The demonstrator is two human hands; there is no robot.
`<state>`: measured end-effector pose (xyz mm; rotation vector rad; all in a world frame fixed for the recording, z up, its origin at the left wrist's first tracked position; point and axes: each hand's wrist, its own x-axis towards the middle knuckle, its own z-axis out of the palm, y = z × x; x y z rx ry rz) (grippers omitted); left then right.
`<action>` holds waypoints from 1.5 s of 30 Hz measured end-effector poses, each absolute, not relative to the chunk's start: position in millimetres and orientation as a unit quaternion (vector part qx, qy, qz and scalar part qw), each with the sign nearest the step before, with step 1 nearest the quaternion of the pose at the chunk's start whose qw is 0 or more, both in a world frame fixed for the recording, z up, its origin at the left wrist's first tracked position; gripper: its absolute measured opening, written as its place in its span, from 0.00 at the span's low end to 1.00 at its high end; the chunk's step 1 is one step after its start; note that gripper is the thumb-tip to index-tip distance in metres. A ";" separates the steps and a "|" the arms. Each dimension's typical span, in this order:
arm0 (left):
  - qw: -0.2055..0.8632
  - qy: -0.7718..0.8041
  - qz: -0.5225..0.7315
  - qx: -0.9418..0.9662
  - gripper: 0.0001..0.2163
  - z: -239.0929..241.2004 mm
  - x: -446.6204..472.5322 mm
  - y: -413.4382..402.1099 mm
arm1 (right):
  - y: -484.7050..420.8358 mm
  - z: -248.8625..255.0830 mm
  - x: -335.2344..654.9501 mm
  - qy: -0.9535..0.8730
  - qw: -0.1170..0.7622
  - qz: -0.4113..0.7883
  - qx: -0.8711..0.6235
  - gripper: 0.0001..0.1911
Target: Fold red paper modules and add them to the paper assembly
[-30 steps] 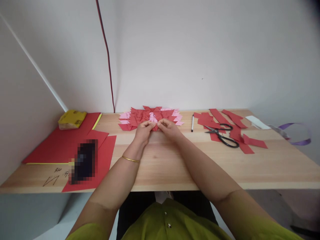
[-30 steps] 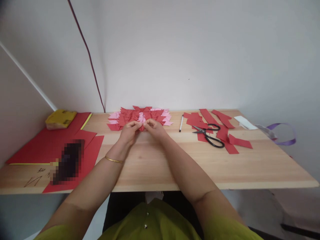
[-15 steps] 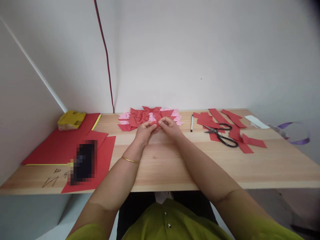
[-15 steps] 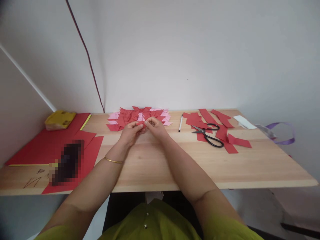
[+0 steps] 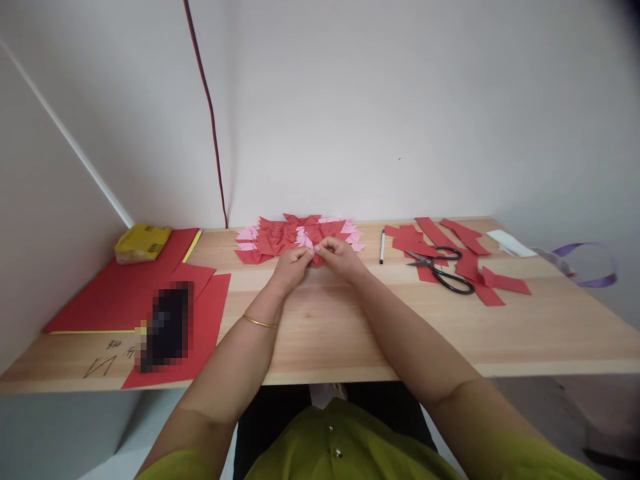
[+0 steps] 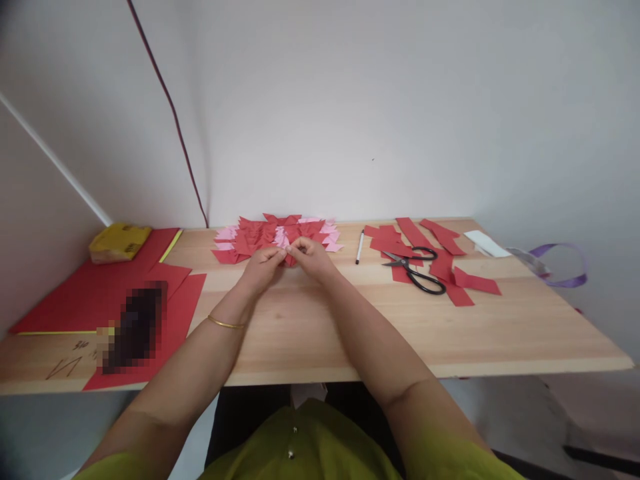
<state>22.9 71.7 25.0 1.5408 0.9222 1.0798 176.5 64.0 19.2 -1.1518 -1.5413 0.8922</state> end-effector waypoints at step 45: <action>0.647 0.413 0.511 0.386 0.09 19.4 22.0 80.8 | 62.5 18.6 182.4 -0.662 0.427 0.520 -0.331 0.21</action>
